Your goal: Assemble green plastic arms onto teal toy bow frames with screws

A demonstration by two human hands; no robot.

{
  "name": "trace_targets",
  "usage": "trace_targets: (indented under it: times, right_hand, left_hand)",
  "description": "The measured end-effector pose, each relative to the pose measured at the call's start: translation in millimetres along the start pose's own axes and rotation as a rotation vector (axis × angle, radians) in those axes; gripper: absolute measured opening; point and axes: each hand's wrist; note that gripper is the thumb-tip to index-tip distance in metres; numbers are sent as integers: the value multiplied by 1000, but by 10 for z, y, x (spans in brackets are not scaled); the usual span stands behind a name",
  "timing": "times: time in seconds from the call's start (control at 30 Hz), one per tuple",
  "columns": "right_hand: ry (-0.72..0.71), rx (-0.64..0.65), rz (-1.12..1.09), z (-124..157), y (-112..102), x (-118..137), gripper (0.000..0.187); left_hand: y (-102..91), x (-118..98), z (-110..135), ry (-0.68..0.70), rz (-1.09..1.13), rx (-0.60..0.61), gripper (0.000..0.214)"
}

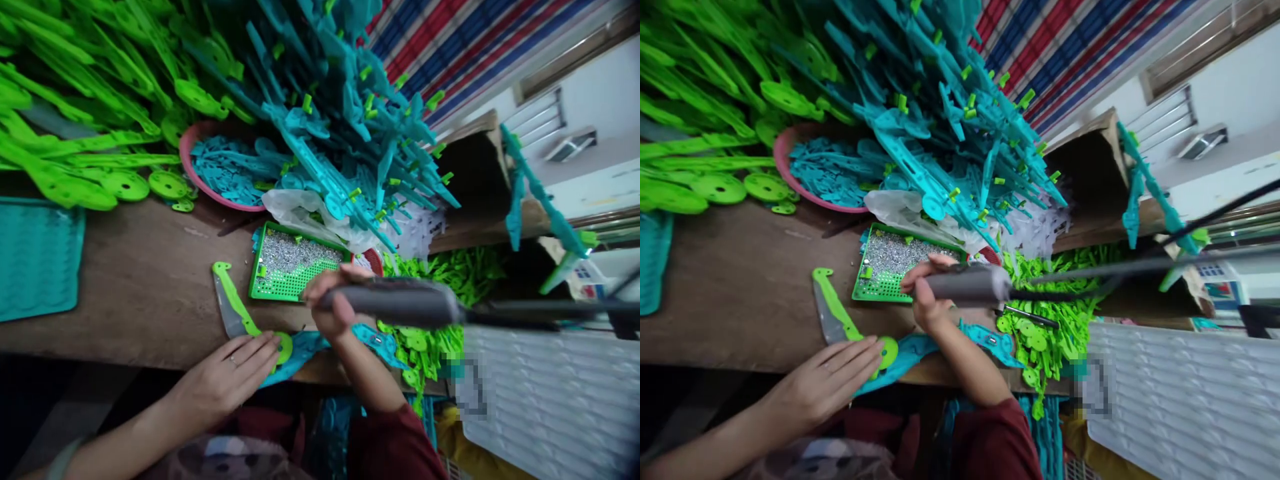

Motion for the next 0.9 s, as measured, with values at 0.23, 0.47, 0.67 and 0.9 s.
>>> trace_targets:
  times: [0.23,0.47,0.67,0.9]
  right_hand:
    - [-24,-121,-211,-299,256,-317,36]
    - [-47,-49,-240,-272,248,-363,29]
    - [-27,-82,-219,-288,272,-406,29]
    - [8,-215,-214,-214,309,-59,30]
  left_hand:
    - [59,-177,-67,19,-77,-28,38]
    - [80,-213,-83,-46,-71,-4,40]
    - [39,-297,-133,-44,-159,39,46]
    - [109,-489,-140,-87,-252,88,50]
Point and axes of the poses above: each hand's wrist, its own z-axis away from the middle knuckle, its own y-axis out of the palm, x = y × z, and after that the axes turned 8 degrees about y, right-handed
